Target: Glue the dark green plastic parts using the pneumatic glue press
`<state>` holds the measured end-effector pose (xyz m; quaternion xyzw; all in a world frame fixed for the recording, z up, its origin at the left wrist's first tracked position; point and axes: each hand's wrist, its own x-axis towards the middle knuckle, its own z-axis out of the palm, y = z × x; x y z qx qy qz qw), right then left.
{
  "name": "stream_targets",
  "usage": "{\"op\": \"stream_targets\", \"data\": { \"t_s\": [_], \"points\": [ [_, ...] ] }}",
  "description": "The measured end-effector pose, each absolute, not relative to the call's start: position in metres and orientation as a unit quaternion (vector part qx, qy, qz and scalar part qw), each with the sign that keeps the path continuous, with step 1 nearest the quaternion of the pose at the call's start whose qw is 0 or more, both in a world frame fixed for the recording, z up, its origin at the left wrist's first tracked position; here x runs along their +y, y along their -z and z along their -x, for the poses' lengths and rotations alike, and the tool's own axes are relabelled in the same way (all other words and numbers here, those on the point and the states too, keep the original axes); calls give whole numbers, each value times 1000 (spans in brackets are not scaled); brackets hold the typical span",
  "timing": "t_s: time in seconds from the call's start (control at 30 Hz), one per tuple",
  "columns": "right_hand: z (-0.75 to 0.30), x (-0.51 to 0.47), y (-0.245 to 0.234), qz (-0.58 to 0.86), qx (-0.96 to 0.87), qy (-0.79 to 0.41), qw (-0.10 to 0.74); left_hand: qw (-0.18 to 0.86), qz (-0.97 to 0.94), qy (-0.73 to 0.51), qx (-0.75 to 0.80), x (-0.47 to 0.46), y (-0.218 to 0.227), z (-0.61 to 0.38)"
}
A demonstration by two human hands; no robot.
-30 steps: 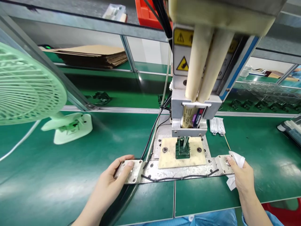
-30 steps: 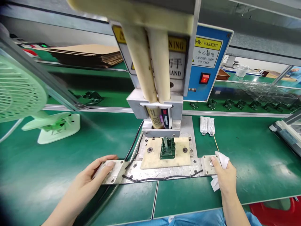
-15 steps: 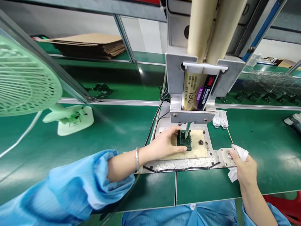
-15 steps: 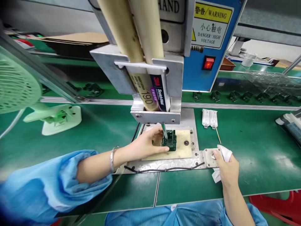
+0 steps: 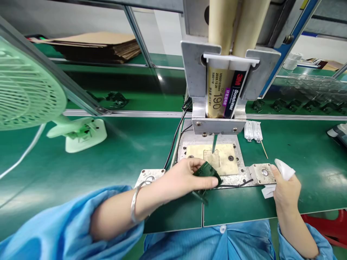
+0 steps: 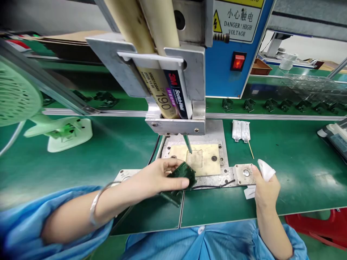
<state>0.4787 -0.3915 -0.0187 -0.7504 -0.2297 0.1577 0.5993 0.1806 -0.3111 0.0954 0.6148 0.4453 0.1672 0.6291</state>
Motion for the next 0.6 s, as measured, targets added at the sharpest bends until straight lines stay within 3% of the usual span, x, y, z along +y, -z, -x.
{"op": "stream_targets", "data": {
  "t_s": [0.13, 0.2, 0.27, 0.4, 0.47, 0.6],
  "points": [
    [-451, -427, -16, 715, -467, -2, 520, 571, -681, -204, 410, -345, -105, -176],
    [-430, -439, -45, 557, -692, -39, 457, 549, -708, -222, 385, -356, -109, -176],
    [-411, -441, -70, 442, -805, -100, 382, 534, -725, -245, 358, -364, -109, -177],
    [-389, -432, -94, 406, -862, -144, 269, 498, -756, -277, 322, -373, -103, -178],
    [-384, -433, -94, 396, -872, -119, 261, 492, -762, -283, 311, -376, -100, -177],
    [-386, -456, -85, 395, -844, -97, 351, 499, -746, -324, 300, -383, -94, -172]
  ]
}}
